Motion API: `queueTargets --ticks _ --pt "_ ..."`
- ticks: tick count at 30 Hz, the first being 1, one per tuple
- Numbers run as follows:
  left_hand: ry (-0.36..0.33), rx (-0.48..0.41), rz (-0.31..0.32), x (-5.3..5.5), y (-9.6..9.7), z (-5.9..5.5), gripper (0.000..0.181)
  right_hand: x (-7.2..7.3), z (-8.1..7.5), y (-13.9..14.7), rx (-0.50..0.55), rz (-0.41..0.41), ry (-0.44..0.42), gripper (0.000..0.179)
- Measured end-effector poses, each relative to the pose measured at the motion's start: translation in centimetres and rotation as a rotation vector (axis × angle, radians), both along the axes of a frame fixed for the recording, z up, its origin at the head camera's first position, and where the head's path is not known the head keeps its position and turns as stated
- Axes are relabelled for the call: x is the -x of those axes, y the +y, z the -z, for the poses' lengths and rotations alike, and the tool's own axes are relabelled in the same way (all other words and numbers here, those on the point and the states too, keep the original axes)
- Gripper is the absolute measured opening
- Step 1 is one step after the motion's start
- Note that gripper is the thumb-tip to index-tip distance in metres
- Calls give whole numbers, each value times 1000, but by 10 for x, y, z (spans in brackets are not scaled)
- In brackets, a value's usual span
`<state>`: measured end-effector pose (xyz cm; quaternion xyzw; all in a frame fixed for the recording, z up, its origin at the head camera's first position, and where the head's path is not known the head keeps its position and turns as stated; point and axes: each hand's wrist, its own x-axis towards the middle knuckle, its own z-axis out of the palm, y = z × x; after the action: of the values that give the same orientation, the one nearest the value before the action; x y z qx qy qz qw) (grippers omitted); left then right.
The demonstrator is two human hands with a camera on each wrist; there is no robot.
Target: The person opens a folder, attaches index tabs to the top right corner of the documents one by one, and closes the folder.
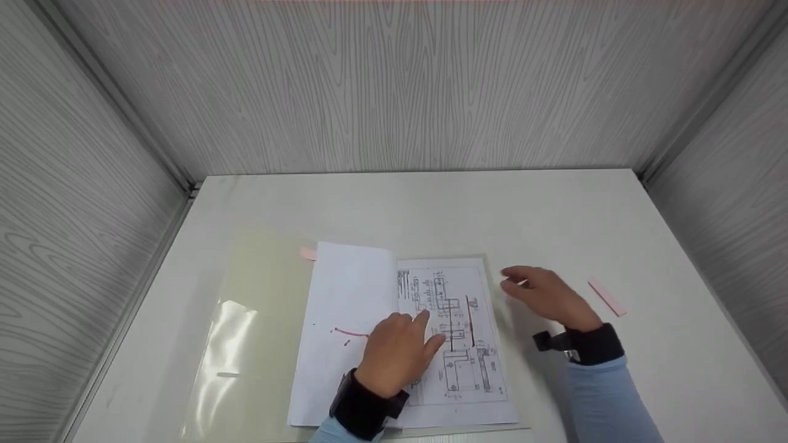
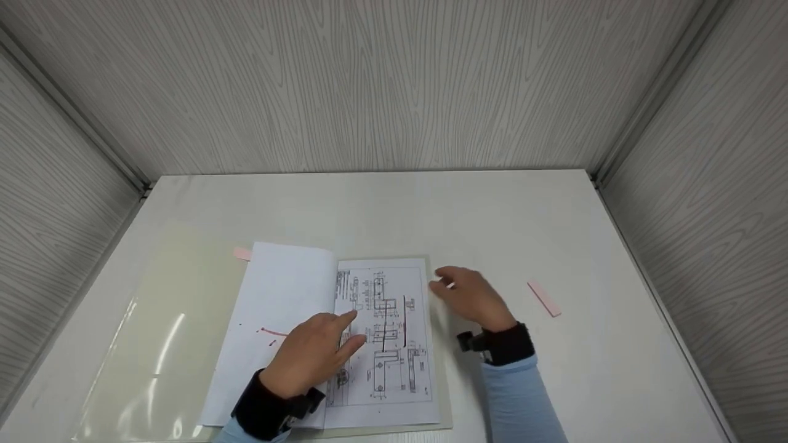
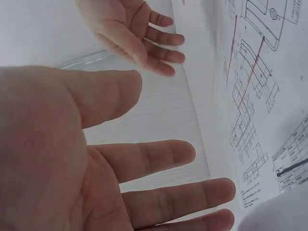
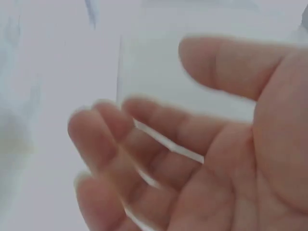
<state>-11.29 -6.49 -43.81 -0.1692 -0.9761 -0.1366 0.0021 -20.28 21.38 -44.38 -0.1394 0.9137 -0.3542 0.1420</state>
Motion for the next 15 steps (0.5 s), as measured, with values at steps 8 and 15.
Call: queueTargets --ticks 8,15 --pt "-41 3 34 -6 4 -4 52 7 2 90 -113 372 -24 73" --pt "-12 -36 64 -10 5 -7 51 10 10 126 -195 411 -98 73"
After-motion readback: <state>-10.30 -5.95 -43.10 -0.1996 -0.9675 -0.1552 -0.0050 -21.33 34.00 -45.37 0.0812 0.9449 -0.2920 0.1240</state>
